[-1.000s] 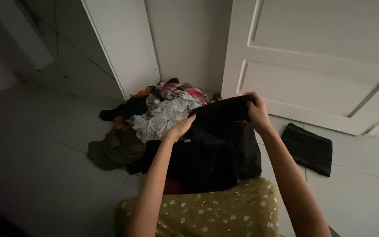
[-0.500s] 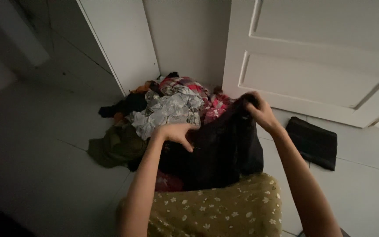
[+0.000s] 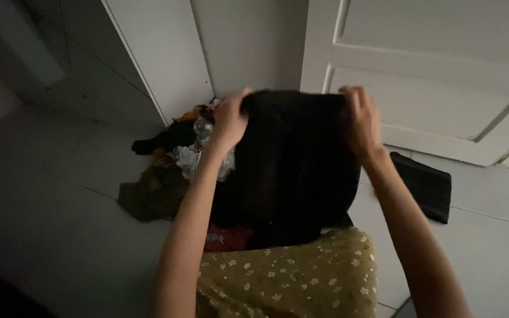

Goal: The person sits on the floor and folds a black garment by hand, smoothing and aligning it into a compact rectangle. The folded item is placed on the floor beside a pile of other clothes.

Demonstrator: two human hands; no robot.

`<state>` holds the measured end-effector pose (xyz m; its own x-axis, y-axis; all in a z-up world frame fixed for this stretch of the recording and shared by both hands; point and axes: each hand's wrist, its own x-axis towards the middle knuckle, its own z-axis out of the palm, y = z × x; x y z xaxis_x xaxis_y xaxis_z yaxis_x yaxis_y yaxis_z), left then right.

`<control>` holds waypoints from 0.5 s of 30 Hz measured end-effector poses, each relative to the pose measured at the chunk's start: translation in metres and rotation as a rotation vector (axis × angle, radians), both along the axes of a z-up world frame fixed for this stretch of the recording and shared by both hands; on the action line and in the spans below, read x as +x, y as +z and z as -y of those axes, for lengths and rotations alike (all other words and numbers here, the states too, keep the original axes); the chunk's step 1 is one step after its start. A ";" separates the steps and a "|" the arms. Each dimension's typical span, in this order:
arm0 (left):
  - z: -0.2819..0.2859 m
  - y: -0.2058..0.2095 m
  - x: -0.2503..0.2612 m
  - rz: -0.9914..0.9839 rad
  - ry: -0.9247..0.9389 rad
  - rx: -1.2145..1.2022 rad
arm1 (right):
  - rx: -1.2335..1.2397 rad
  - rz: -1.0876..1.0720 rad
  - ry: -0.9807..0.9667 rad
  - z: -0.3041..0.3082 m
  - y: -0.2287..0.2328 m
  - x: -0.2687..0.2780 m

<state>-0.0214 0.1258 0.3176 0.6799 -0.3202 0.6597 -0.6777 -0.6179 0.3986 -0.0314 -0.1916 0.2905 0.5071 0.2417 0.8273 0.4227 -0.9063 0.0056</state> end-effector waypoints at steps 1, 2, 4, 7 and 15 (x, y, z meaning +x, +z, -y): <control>0.006 0.015 -0.009 -0.010 -0.023 -0.081 | -0.043 0.157 -0.087 0.004 0.010 0.003; 0.011 0.031 -0.017 -0.016 -0.045 -0.163 | -0.086 0.318 -0.173 0.007 0.020 0.006; 0.005 0.045 -0.008 0.076 -0.002 -0.145 | -0.076 0.372 -0.216 0.028 0.033 0.018; -0.003 0.076 -0.022 0.286 0.067 -0.019 | 0.042 0.434 -0.122 0.040 0.060 0.016; -0.037 0.150 -0.025 0.796 0.241 0.278 | 0.313 0.180 0.412 0.050 0.136 0.003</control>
